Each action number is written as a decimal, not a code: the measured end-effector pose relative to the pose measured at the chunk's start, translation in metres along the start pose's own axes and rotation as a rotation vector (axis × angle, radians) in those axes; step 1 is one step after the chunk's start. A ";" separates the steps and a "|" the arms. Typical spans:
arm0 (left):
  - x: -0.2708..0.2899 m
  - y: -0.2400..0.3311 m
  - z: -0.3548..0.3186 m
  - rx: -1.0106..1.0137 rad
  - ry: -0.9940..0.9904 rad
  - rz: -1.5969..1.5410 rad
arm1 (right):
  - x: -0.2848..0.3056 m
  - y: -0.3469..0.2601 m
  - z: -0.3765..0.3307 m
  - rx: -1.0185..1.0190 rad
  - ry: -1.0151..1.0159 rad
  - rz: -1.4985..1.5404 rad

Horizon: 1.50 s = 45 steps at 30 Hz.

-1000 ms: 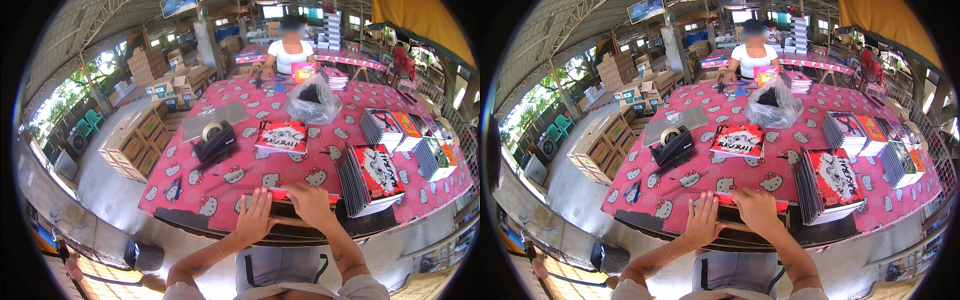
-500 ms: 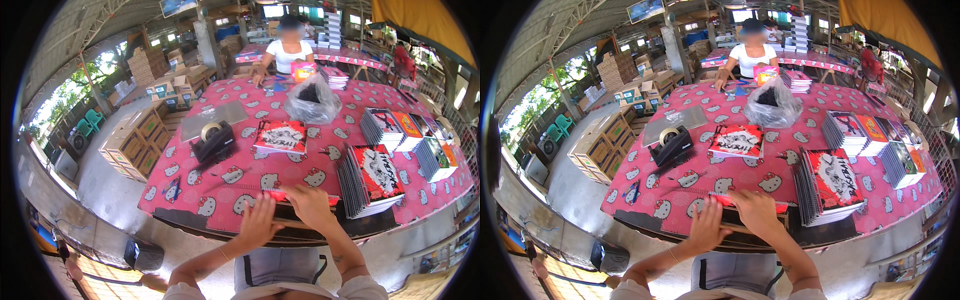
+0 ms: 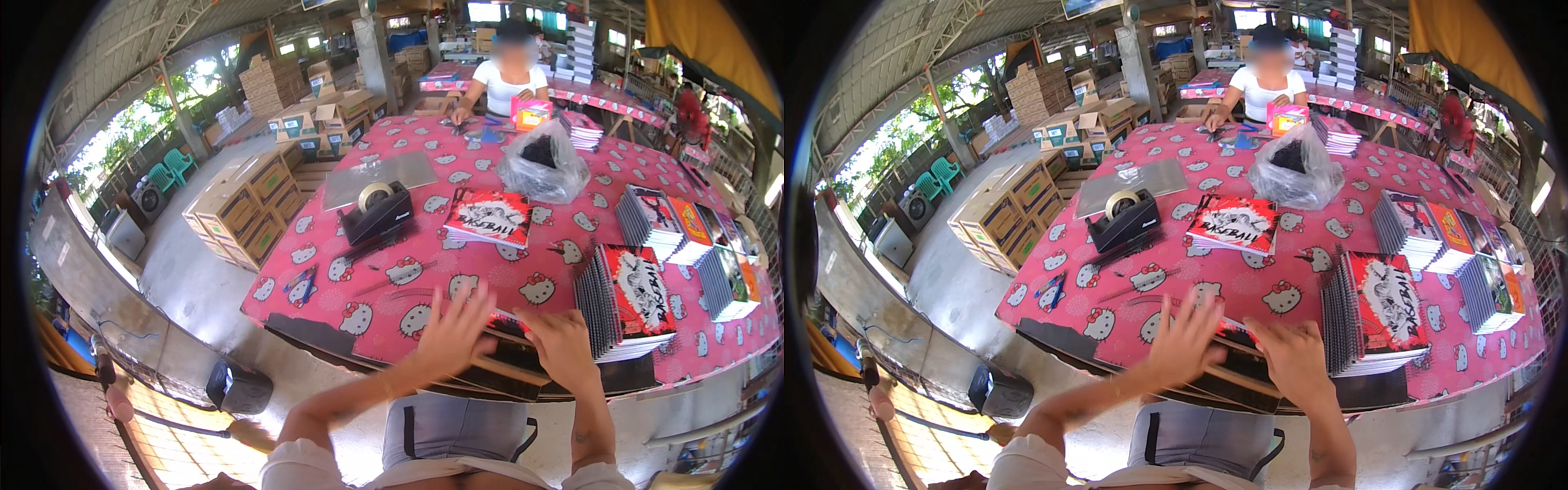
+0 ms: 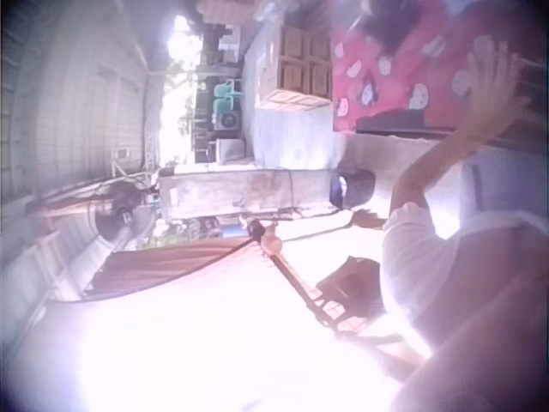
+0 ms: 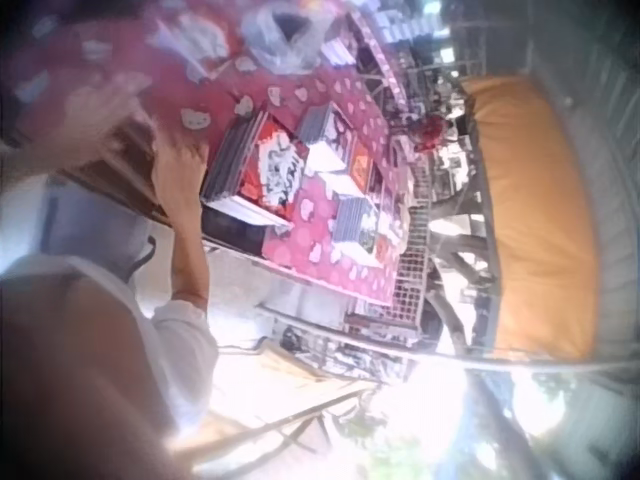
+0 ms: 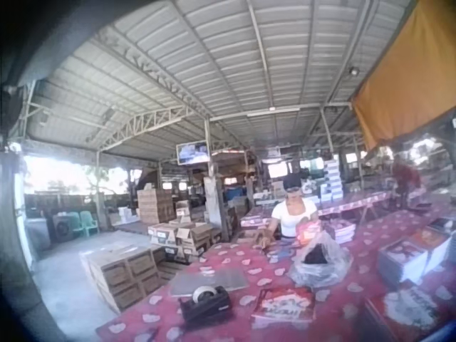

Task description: The person tapes spines onto spiral-bound books by hand, then stacks the finished books onto a pile on a table.

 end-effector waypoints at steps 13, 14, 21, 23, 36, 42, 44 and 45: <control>0.011 0.025 0.002 -0.101 -0.287 -0.011 | 0.004 0.018 0.005 0.083 0.031 0.099; 0.013 0.022 0.019 -0.059 -0.172 0.012 | 0.001 0.020 0.007 0.103 0.011 0.112; 0.011 0.037 0.002 -0.130 -0.112 -0.062 | 0.002 0.026 0.006 0.082 -0.078 0.155; 0.014 0.030 0.029 -0.052 -0.019 -0.055 | 0.005 0.022 0.004 0.028 -0.184 0.141; 0.020 0.028 0.035 -0.321 -0.186 -0.188 | -0.071 0.051 -0.049 -0.391 0.694 0.989; 0.001 0.046 -0.058 -0.191 -0.072 -0.238 | -0.071 0.038 -0.046 -0.421 0.722 0.949; 0.002 0.044 -0.048 -0.214 -0.025 -0.249 | -0.073 0.037 -0.043 -0.402 0.733 0.931; 0.005 0.041 -0.025 -0.213 -0.031 -0.266 | -0.075 0.038 -0.043 -0.387 0.712 0.919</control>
Point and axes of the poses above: each hand's wrist, its own z-axis towards the middle knuckle, its own x-axis out of the back of the hand, y = z × x, the point moved 4 cm from there along z, towards the middle knuckle, and after that the axes turned 12 degrees about x, right-handed, at the moved point
